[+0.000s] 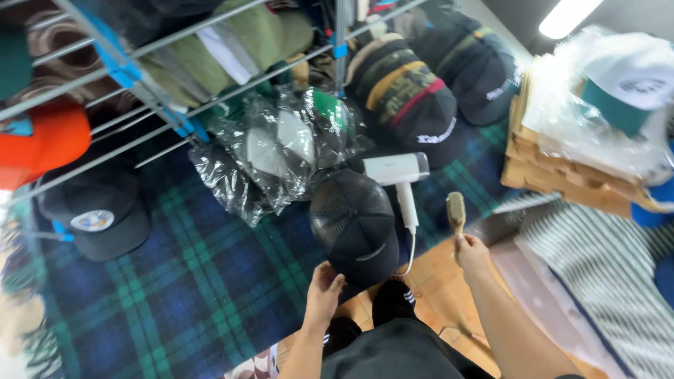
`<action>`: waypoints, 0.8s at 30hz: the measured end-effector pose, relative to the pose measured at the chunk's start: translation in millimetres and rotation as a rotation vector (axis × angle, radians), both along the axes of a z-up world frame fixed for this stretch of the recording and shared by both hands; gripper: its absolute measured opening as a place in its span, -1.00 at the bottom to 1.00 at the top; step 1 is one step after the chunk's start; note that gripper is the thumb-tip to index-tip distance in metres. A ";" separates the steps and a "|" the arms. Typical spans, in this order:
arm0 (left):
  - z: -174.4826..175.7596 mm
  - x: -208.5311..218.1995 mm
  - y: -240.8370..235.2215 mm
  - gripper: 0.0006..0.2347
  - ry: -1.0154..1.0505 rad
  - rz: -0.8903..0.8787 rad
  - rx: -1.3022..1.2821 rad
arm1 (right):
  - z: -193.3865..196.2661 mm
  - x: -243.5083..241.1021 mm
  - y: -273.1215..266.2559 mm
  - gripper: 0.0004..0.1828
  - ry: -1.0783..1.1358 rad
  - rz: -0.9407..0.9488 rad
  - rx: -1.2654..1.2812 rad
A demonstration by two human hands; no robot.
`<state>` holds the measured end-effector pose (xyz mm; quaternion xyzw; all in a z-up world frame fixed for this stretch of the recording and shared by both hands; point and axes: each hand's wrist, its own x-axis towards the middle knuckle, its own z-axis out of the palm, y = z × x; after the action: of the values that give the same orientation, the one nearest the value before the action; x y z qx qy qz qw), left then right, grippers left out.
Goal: The person cleans a black baseball cap by brushing it with a wooden brush and using a white handheld steamer. They repeatedly brush the cap's surface and apply steam, then place the cap on a plaid mat and pick up another cap to repeat the process.
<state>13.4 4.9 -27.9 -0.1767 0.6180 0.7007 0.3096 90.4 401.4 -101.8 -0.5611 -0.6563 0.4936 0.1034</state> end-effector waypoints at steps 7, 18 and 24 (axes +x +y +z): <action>72.9 -27.0 3.3 -0.47 0.109 0.259 -0.050 | 29.0 -80.1 56.3 -0.37 -0.254 0.472 0.676; 68.6 -25.3 40.3 -0.59 0.247 0.461 -0.195 | 128.9 -134.6 -71.6 -0.25 0.206 0.949 -0.534; 101.8 -28.3 47.3 -0.48 0.359 0.504 -0.054 | 126.1 -162.6 -40.1 -0.10 0.367 1.113 -0.716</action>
<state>-14.9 52.2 74.0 -0.2059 0.6181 0.7587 0.0073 -72.3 361.3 24.3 -0.0475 -0.6154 0.7467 -0.2479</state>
